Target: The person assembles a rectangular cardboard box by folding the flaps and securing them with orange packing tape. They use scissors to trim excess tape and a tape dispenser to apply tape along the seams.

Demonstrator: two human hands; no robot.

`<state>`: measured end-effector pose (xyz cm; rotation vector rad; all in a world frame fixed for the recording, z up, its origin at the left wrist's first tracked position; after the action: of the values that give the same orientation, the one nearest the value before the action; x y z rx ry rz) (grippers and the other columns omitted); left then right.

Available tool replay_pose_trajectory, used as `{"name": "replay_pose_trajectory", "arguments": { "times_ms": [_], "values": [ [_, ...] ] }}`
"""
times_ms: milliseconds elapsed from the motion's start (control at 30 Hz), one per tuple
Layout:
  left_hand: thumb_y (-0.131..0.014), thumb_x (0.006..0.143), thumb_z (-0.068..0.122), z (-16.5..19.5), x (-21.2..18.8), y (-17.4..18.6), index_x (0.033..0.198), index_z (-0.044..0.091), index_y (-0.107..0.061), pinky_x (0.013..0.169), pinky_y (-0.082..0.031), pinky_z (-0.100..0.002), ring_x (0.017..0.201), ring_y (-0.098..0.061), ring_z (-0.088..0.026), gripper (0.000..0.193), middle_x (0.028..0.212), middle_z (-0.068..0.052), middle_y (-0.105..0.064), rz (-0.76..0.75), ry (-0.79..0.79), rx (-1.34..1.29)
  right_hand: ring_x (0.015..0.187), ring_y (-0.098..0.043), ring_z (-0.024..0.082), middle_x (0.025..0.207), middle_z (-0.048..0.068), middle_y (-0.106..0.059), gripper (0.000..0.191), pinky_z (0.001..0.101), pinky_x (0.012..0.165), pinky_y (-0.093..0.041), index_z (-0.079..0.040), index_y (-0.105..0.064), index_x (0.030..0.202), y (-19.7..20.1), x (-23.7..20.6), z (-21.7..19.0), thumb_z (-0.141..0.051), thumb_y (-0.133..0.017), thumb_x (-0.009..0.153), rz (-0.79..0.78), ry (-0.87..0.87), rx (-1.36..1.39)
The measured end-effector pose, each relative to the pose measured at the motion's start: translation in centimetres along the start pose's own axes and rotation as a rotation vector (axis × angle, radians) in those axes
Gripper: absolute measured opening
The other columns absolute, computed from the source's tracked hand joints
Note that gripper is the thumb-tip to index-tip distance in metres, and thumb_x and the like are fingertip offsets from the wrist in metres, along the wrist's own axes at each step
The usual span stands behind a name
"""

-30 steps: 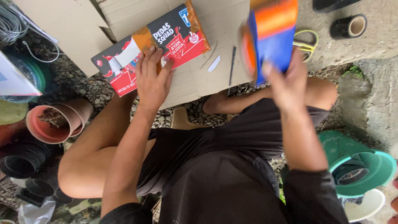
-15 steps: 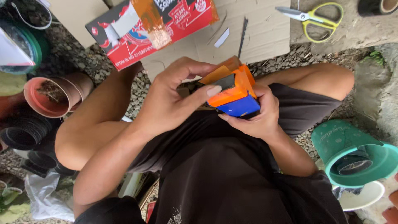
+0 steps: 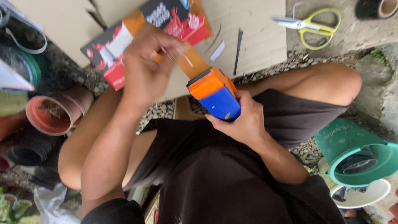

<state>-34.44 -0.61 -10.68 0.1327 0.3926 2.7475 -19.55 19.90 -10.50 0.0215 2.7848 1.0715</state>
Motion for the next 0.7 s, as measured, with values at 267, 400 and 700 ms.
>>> {"name": "replay_pose_trajectory", "arguments": {
  "times_ms": [267,400,700],
  "values": [
    [-0.084,0.096,0.002,-4.5,7.9,-0.2,0.093,0.002,-0.070,0.070,-0.047,-0.040,0.074,-0.063,-0.026,0.014,0.080,-0.009,-0.067,0.093,-0.288,0.305,0.075,-0.076,0.034,0.085,0.019,-0.073,0.067,0.0422,0.068,-0.060,0.002,-0.061,0.104,-1.6,4.6,0.6,-0.047,-0.094,0.073,-0.021,-0.195,-0.101],
    [-0.083,0.086,0.003,-5.3,9.0,-0.6,0.095,0.002,-0.070,0.070,-0.049,-0.042,0.076,-0.064,-0.033,0.015,0.085,-0.011,-0.070,0.210,-0.459,0.413,0.073,-0.075,0.034,0.083,0.018,-0.073,0.070,0.0426,0.069,-0.059,0.004,-0.062,0.105,-2.0,6.9,0.7,-0.050,-0.091,0.072,-0.067,-0.301,-0.137],
    [-0.084,0.101,0.007,-10.8,10.0,-1.6,0.101,0.001,-0.071,0.066,-0.057,-0.030,0.073,-0.075,-0.018,0.014,0.088,-0.008,-0.075,0.143,-0.075,0.179,0.068,-0.075,0.027,0.077,0.014,-0.072,0.069,0.0382,0.066,-0.060,0.005,-0.063,0.104,-2.4,9.2,0.3,-0.052,-0.087,0.074,-0.127,-0.380,-0.108]
  ]
}}
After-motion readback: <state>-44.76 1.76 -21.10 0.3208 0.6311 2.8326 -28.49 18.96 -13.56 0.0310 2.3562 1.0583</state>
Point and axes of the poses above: each hand's wrist, its own x-axis towards the middle knuckle, its own y-axis out of the back of the hand, z = x × y, the point moved 5 cm from there along x, towards the middle knuckle
